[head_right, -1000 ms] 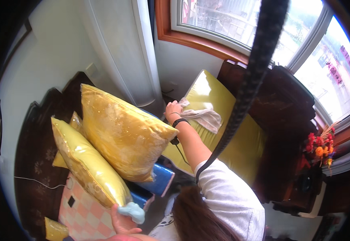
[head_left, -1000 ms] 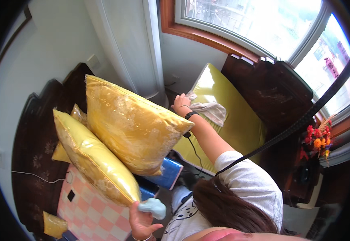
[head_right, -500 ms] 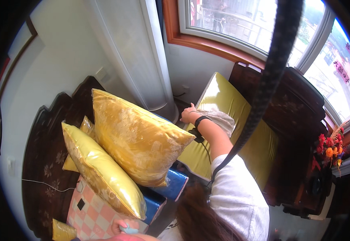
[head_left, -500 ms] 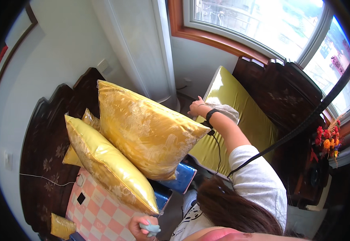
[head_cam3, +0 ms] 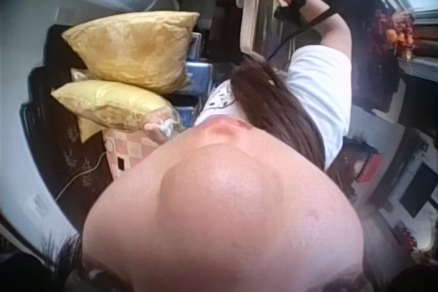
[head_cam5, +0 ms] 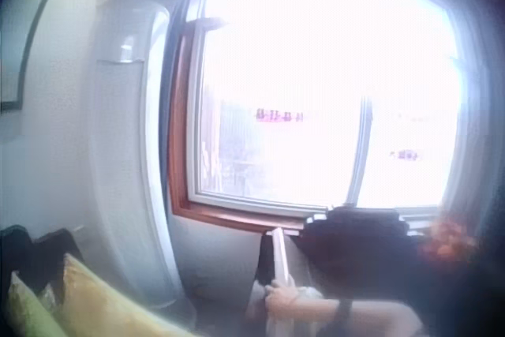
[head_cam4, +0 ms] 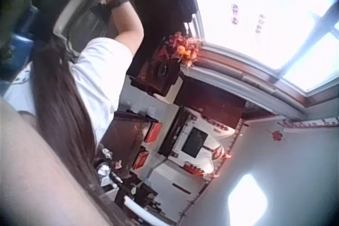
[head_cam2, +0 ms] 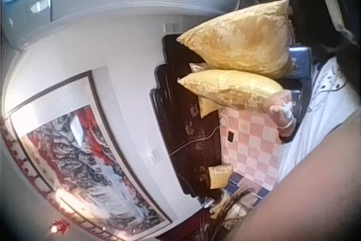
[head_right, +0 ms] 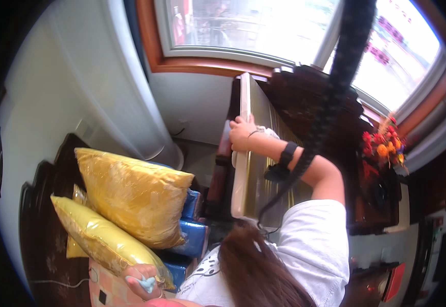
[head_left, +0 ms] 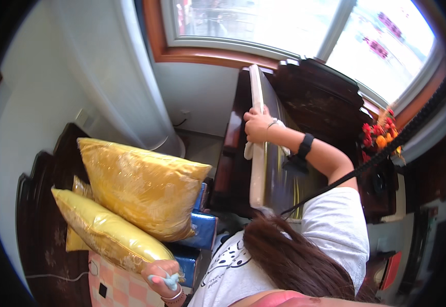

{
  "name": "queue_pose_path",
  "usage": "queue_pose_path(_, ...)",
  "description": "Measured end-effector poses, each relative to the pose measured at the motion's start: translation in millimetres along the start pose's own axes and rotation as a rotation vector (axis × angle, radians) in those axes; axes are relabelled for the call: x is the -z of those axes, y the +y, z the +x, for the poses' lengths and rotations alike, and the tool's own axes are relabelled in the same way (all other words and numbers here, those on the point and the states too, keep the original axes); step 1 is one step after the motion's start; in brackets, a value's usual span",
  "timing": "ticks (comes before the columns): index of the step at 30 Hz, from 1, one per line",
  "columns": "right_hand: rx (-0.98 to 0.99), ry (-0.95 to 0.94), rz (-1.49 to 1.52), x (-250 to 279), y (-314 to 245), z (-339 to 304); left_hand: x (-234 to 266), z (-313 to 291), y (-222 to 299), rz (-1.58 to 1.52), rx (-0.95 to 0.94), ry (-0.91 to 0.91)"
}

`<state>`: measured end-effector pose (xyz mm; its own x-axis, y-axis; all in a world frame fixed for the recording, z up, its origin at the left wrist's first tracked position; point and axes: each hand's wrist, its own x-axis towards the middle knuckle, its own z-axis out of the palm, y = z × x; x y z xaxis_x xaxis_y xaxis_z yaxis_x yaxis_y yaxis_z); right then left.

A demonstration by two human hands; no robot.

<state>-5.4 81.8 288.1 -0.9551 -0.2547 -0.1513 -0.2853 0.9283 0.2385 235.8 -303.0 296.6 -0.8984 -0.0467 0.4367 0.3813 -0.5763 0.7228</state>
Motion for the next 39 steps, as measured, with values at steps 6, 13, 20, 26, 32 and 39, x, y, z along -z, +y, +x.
queue_pose_path(6,-0.559,-0.097,0.058,98,51,-113,-1,1,-10,0.1,0.105,0.003)
queue_pose_path(13,-0.792,-0.162,-0.138,138,96,-220,-16,24,-18,0.111,0.258,-0.031)
queue_pose_path(20,-0.843,-0.155,-0.094,137,133,-253,-29,26,-24,0.245,0.24,-0.008)
queue_pose_path(26,-0.878,-0.316,-0.132,130,179,-263,-31,16,-19,0.15,0.276,0.093)
queue_pose_path(32,-0.908,-0.433,-0.06,157,186,-291,-28,1,-14,-0.017,0.273,-0.095)
queue_pose_path(39,-1.125,-0.163,0.031,116,306,-462,-62,5,-31,-0.37,0.457,-0.303)
